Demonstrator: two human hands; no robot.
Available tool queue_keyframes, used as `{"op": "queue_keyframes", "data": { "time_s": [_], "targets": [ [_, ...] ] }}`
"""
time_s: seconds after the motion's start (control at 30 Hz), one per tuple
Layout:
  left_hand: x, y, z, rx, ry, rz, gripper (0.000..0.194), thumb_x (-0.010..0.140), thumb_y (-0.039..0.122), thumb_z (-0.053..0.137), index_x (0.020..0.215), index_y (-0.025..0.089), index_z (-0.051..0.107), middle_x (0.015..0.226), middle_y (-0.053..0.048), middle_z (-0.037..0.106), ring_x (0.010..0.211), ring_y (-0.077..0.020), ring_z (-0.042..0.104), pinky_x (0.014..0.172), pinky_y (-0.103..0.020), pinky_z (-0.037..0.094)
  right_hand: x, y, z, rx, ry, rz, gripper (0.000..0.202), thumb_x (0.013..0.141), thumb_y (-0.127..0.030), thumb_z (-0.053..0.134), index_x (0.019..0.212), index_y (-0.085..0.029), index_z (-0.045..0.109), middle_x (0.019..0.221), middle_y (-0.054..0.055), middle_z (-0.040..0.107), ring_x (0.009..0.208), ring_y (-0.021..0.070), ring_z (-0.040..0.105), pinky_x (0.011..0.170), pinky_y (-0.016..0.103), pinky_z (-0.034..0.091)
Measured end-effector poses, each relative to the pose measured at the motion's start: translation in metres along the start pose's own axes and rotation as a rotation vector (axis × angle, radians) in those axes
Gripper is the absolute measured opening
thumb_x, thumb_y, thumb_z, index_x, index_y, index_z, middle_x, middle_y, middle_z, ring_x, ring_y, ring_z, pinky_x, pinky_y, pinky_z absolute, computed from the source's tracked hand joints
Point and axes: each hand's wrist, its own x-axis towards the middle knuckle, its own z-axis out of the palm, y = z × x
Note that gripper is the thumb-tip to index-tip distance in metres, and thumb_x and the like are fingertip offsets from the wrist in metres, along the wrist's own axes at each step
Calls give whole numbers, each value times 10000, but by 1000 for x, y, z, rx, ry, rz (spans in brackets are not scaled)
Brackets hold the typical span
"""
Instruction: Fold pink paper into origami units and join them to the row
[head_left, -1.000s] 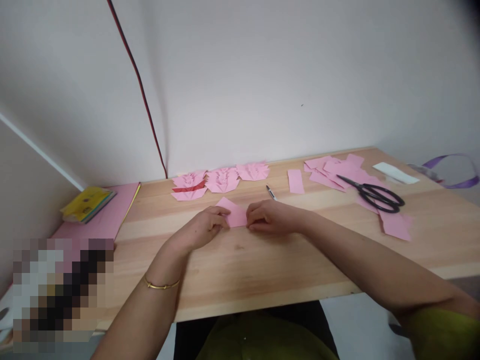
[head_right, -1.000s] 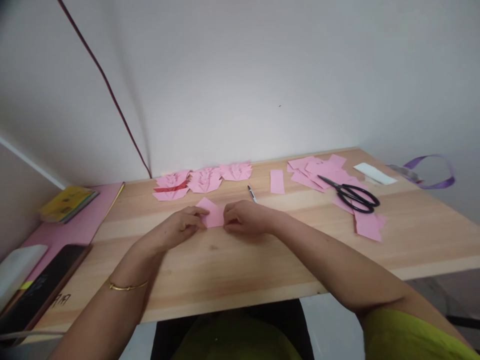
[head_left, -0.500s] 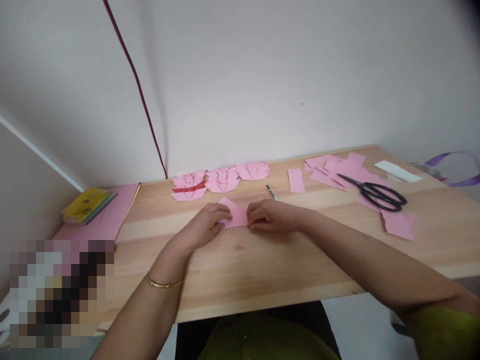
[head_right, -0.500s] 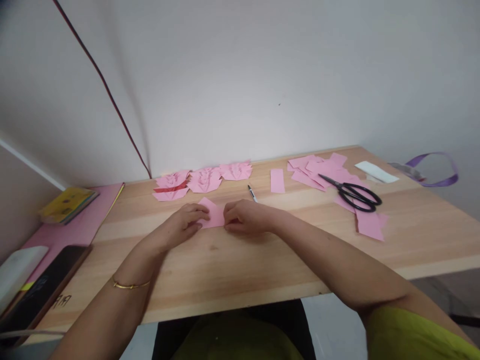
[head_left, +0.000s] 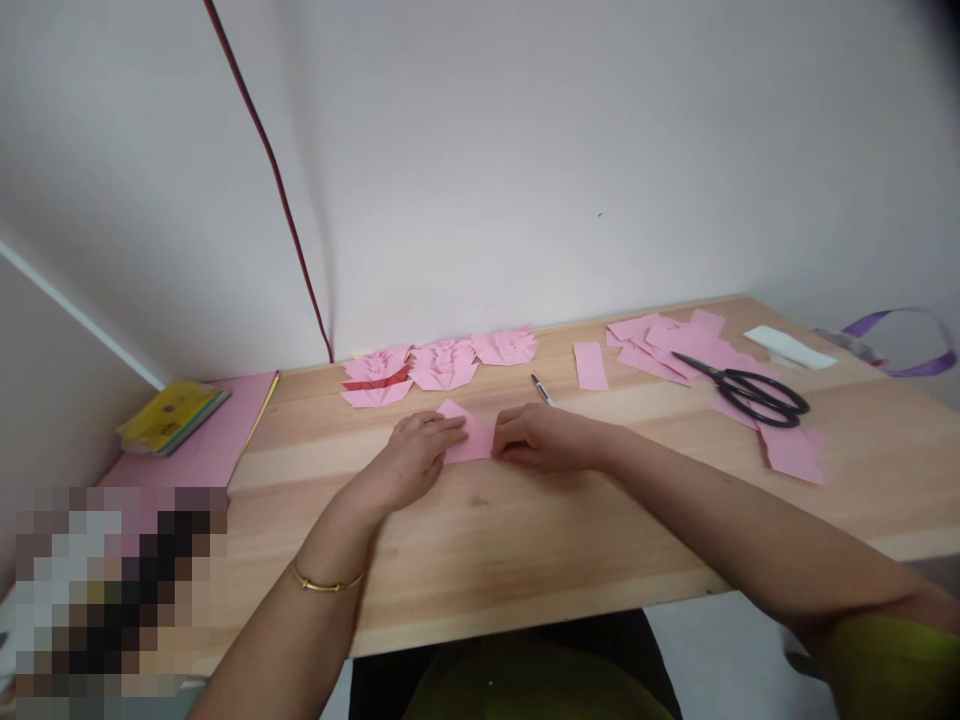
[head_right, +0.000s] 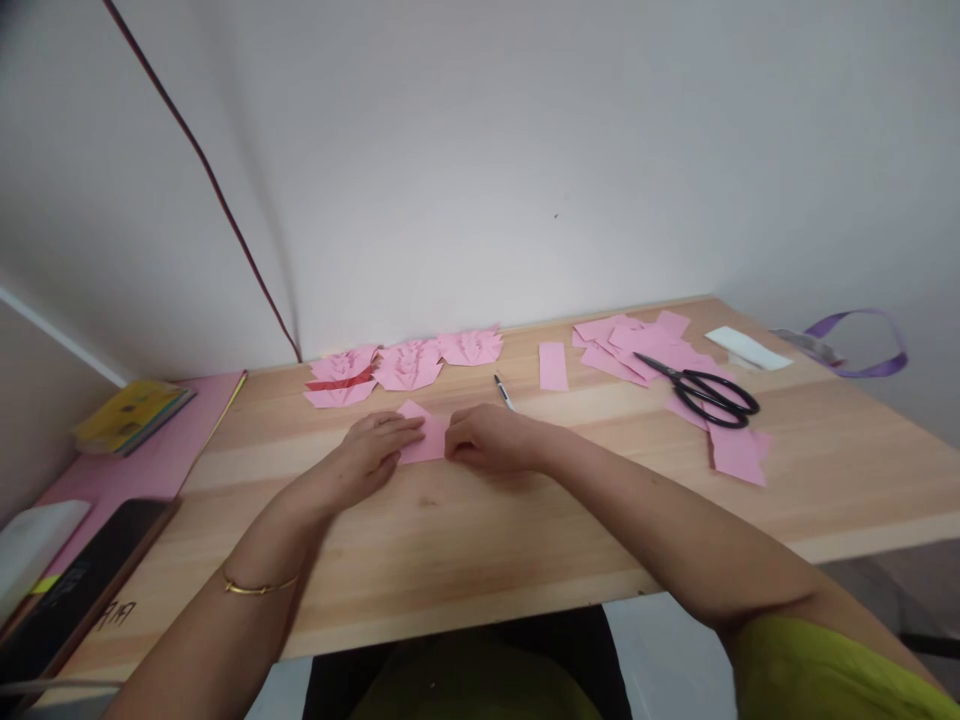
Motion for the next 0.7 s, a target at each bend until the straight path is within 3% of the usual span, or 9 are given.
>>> {"op": "queue_keyframes", "data": {
  "time_s": [0.13, 0.23, 0.37, 0.7],
  "targets": [
    [4, 7, 0, -18, 37, -8, 325, 820, 128, 485, 1110, 201, 614, 1252, -64, 595, 1175, -229, 458, 1024, -443, 339, -3, -3, -4, 37, -69, -14, 171, 822, -144, 534, 881, -167, 693, 861, 54, 672, 769, 140, 606, 734, 250, 445],
    [6, 12, -2, -11, 29, -3, 276, 816, 194, 536, 1080, 194, 616, 1215, -72, 606, 1148, -235, 475, 1021, -440, 344, -1, -3, -2, 31, -26, 36, 193, 813, -131, 520, 915, -161, 681, 869, 54, 675, 770, 143, 599, 715, 244, 438],
    [6, 12, -2, 11, 5, 25, 339, 842, 190, 491, 1169, 212, 578, 1261, -65, 576, 1186, -227, 453, 1036, -428, 324, 3, -1, 2, -50, 51, 111, 220, 787, -123, 523, 955, -137, 665, 890, 84, 652, 769, 162, 578, 695, 255, 428],
    [3, 4, 0, 118, -27, -55, 412, 856, 184, 454, 1247, 262, 554, 1378, -40, 498, 1251, -242, 409, 1038, -459, 281, -5, -7, -16, -42, -93, 219, 101, 746, -139, 565, 799, -158, 649, 785, 34, 636, 674, 127, 545, 612, 218, 378]
  ]
}}
